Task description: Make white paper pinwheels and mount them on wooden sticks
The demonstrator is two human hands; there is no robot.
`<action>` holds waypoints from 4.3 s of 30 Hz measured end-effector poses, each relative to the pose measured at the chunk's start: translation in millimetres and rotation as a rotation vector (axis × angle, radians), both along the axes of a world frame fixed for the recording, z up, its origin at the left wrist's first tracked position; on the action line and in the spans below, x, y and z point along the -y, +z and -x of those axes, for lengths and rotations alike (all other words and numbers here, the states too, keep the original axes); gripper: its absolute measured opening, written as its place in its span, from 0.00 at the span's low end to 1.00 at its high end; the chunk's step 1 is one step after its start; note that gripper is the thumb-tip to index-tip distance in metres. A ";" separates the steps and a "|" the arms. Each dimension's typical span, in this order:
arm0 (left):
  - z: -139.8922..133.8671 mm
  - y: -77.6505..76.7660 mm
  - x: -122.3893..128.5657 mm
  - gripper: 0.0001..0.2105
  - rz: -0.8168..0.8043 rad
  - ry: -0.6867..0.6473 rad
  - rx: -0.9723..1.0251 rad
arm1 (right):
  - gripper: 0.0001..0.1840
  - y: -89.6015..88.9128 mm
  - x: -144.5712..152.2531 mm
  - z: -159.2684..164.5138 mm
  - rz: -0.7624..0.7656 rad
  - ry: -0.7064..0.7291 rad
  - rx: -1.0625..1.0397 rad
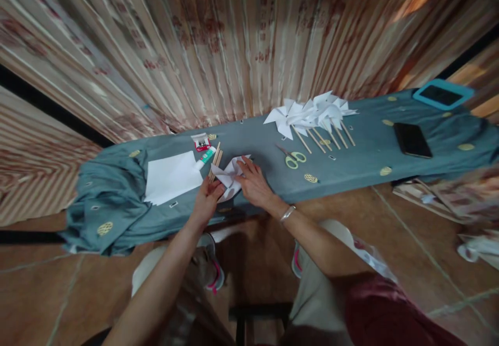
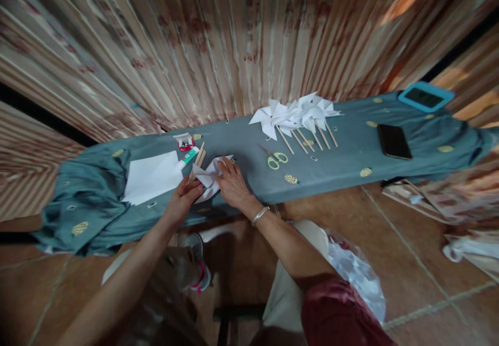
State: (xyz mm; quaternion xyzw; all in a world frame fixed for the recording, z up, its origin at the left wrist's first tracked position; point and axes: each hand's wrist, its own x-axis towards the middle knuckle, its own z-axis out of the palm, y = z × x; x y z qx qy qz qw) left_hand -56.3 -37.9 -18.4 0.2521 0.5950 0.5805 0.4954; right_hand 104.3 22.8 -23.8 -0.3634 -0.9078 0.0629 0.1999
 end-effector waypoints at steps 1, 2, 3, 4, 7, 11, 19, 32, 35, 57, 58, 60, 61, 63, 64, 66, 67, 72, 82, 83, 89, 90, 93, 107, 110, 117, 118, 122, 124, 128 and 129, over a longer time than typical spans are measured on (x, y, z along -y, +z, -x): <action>-0.7 2.1 -3.4 0.30 -0.005 -0.007 0.006 | 0.14 -0.1 0.1 0.4 -0.001 -0.001 0.003; -1.2 4.4 -6.7 0.28 -0.007 -0.009 0.017 | 0.14 -0.5 0.4 0.6 -0.003 -0.002 0.003; -1.5 6.6 -9.8 0.25 -0.007 -0.011 0.028 | 0.14 -1.3 0.7 0.4 -0.005 -0.003 0.000; -1.7 8.7 -12.7 0.23 -0.006 -0.013 0.035 | 0.15 -2.4 1.2 0.0 -0.005 -0.005 -0.007; -2.1 13.8 -19.4 0.19 0.004 -0.028 0.038 | 0.17 -7.1 3.7 -3.1 0.001 -0.013 -0.036; -3.6 17.1 -26.3 0.18 0.032 -0.067 0.000 | 0.18 -12.1 6.6 -7.1 0.013 -0.011 -0.071; -12.7 25.3 -38.1 0.25 0.070 -0.154 -0.106 | 0.17 -12.7 5.8 -8.2 0.013 0.012 -0.102; -25.6 33.1 -42.5 0.25 -0.015 -0.173 -0.106 | 0.17 -8.3 8.1 -13.7 -0.011 0.016 -0.140; -25.4 29.7 -41.7 0.22 -0.035 -0.167 -0.088 | 0.18 -6.7 9.6 -15.3 -0.008 0.011 -0.127; -30.4 16.9 -34.2 0.17 -0.173 0.019 0.209 | 0.25 17.0 17.0 -16.4 -0.184 -0.037 -0.062; -29.4 18.8 -34.3 0.17 -0.173 0.017 0.216 | 0.26 17.8 17.8 -16.2 -0.189 -0.035 -0.056; -27.9 22.8 -34.7 0.17 -0.185 0.018 0.227 | 0.28 19.9 19.0 -15.9 -0.203 -0.033 -0.044; -27.5 24.5 -34.9 0.16 -0.194 0.021 0.234 | 0.28 21.0 19.4 -15.6 -0.213 -0.034 -0.037; -27.3 27.1 -35.1 0.16 -0.206 0.021 0.250 | 0.28 23.0 20.1 -15.1 -0.239 -0.040 -0.025; -27.5 27.8 -35.1 0.16 -0.208 0.024 0.257 | 0.27 23.9 20.3 -14.8 -0.254 -0.044 -0.021; -28.2 28.5 -35.2 0.16 -0.210 0.037 0.265 | 0.27 25.4 20.6 -14.5 -0.278 -0.049 -0.015; -28.8 28.6 -35.3 0.17 -0.210 0.042 0.264 | 0.27 26.1 20.8 -14.6 -0.282 -0.051 -0.014; -33.3 29.9 -35.8 0.19 -0.207 0.045 0.236 | 0.27 29.5 22.1 -17.2 -0.252 -0.055 -0.015; -39.6 27.7 -38.9 0.22 -0.200 0.016 0.179 | 0.25 34.2 24.3 -28.5 -0.243 -0.056 -0.030; -40.5 26.7 -39.2 0.22 -0.206 0.018 0.169 | 0.24 34.4 24.0 -29.2 -0.243 -0.062 -0.036; -46.2 22.8 -38.8 0.21 -0.222 -0.044 0.128 | 0.22 33.9 20.9 -32.3 -0.192 -0.114 -0.075; -46.6 22.4 -38.9 0.21 -0.220 -0.052 0.121 | 0.22 33.8 20.6 -32.7 -0.185 -0.120 -0.082; -45.8 20.8 -40.2 0.22 -0.213 -0.052 0.087 | 0.21 34.2 20.8 -33.4 -0.164 -0.133 -0.103; -39.9 21.9 -43.9 0.30 -0.266 -0.110 -0.254 | 0.16 37.5 21.1 -30.2 -0.154 -0.149 -0.193; -39.8 23.6 -43.6 0.28 -0.282 -0.127 -0.322 | 0.15 39.5 21.0 -28.3 -0.148 -0.161 -0.188; -39.6 23.2 -43.4 0.28 -0.290 -0.129 -0.280 | 0.15 42.9 19.1 -25.0 -0.150 -0.168 -0.219; -39.1 22.4 -43.7 0.27 -0.297 -0.128 -0.288 | 0.14 43.2 18.7 -24.9 -0.147 -0.167 -0.224; -37.4 19.1 -44.8 0.26 -0.330 -0.144 -0.307 | 0.14 43.0 17.3 -24.6 -0.161 -0.164 -0.232; -37.5 17.9 -45.1 0.27 -0.325 -0.140 -0.284 | 0.13 42.9 17.0 -24.4 -0.167 -0.163 -0.238; -38.7 15.9 -45.9 0.25 -0.277 -0.080 -0.161 | 0.14 47.7 17.7 -27.2 -0.201 -0.141 -0.299; -38.7 15.1 -46.3 0.23 -0.268 -0.060 -0.128 | 0.14 50.2 17.6 -29.2 -0.205 -0.141 -0.334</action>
